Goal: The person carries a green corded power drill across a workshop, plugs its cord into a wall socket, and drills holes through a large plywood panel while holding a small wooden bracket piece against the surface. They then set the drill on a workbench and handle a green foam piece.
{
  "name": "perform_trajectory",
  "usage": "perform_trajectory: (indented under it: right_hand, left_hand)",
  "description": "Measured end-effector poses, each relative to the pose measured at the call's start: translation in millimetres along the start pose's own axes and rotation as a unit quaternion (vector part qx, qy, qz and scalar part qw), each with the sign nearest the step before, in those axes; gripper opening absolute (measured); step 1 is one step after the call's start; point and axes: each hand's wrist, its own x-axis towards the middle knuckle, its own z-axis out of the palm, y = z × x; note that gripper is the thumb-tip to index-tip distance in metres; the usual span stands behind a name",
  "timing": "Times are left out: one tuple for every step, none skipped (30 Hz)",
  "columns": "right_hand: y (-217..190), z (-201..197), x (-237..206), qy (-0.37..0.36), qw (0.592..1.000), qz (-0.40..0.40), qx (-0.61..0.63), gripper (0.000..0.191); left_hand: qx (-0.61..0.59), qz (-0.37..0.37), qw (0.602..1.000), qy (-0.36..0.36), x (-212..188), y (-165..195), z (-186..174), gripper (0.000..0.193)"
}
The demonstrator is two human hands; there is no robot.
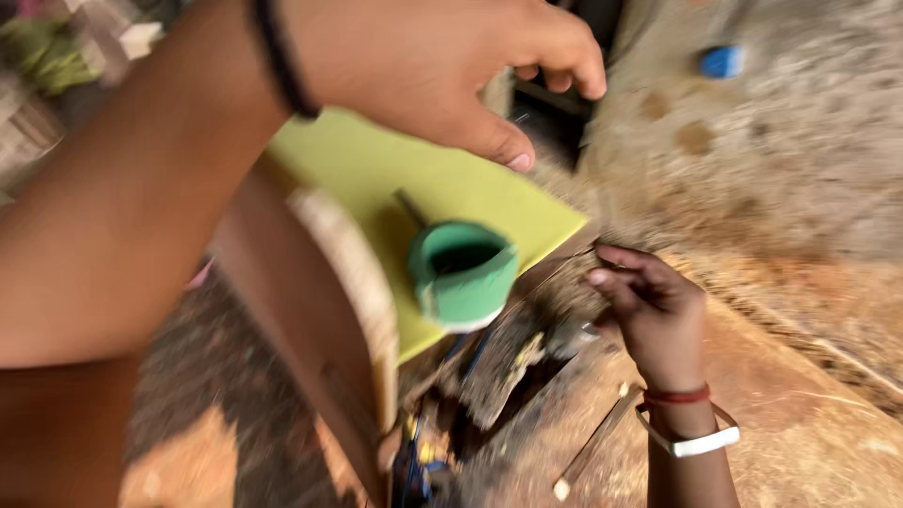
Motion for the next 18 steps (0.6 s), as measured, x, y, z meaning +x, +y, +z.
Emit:
perform_trajectory:
  right_hand:
    - [-4.4, 11.6, -23.2, -0.002, 1.0, 0.01, -0.016, 0.023]
    - [-8.6, 28.2, -46.6, -0.003, 0.999, 0.019, -0.029, 0.019]
    - [-12.0, 45.5, -68.1, -0.023, 1.0, 0.012, -0.018, 0.018]
    - [-16.3, 60.3, -90.2, -0.042, 0.999, 0.003, -0.007, 0.017]
    - [-18.2, 79.4, -106.3, -0.064, 0.998, -0.008, 0.005, 0.015]
    - [-18.8, 100.0, -122.1, -0.103, 0.994, -0.011, 0.024, 0.016]
    - [-17.0, 121.6, -138.8, -0.141, 0.989, -0.012, 0.044, 0.016]
    - [-13.3, 144.6, -154.1, -0.182, 0.981, -0.01, 0.064, 0.017]
    - [-7.9, 170.6, -167.5, -0.23, 0.972, -0.002, 0.057, 0.018]
    - [-1.4, 200.3, -178.7, -0.28, 0.959, 0.004, 0.052, 0.019]
    - [5.9, 228.9, -190.6, -0.33, 0.943, 0.009, 0.044, 0.02]
    - [14.0, 257.4, -200.3, -0.368, 0.929, 0.012, 0.037, 0.02]
    - [20.4, 289.5, -214.8, -0.411, 0.911, 0.012, 0.031, 0.02]
    - [26.7, 322.4, -230.7, -0.453, 0.891, 0.009, 0.026, 0.02]
    - [32.3, 354.0, -247.6, -0.506, 0.861, 0.018, 0.042, 0.021]
    - [36.3, 382.7, -266.6, -0.554, 0.83, 0.029, 0.056, 0.022]
    - [41.9, 407.7, -287.3, -0.597, 0.798, 0.04, 0.067, 0.022]
    - [38.4, 433.2, -306.5, -0.631, 0.771, 0.058, 0.058, 0.023]
  left_hand:
    - [0.005, -0.055, 0.998, 0.04, -36.4, 32.6, 4.7, 0.051]
    - [0.014, -0.108, 0.991, 0.077, -74.3, 66.3, 8.3, 0.049]
    - [0.026, -0.158, 0.98, 0.115, -112.7, 98.7, 13.9, 0.048]
    - [-0.011, -0.212, 0.961, 0.179, -145.7, 133.0, 30.8, 0.04]
    - [-0.1, -0.274, 0.921, 0.257, -176.2, 165.2, 58.1, 0.034]
    - [-0.19, -0.317, 0.862, 0.348, -208.4, 195.3, 84.9, 0.029]
    - [-0.328, -0.353, 0.756, 0.443, -237.8, 223.8, 118.4, 0.026]
    - [-0.347, -0.388, 0.713, 0.469, -270.4, 249.6, 150.6, 0.026]
    - [-0.366, -0.42, 0.666, 0.496, -304.7, 274.0, 182.5, 0.027]
    - [-0.337, -0.473, 0.639, 0.506, -339.9, 296.1, 212.4, 0.025]
    - [-0.308, -0.521, 0.606, 0.516, -373.1, 317.0, 243.6, 0.023]
    - [-0.264, -0.609, 0.563, 0.491, -402.5, 333.7, 274.2, 0.023]
    - [-0.219, -0.693, 0.507, 0.463, -431.4, 357.5, 300.4, 0.023]
    - [-0.22, -0.723, 0.446, 0.48, -457.0, 383.9, 324.8, 0.026]
    - [-0.223, -0.745, 0.386, 0.496, -480.2, 410.7, 346.5, 0.029]
    - [-0.2, -0.776, 0.359, 0.478, -501.0, 439.0, 365.0, 0.029]
    - [-0.181, -0.805, 0.331, 0.458, -518.6, 466.6, 384.5, 0.03]
    - [-0.165, -0.83, 0.305, 0.437, -534.1, 493.7, 393.7, 0.031]
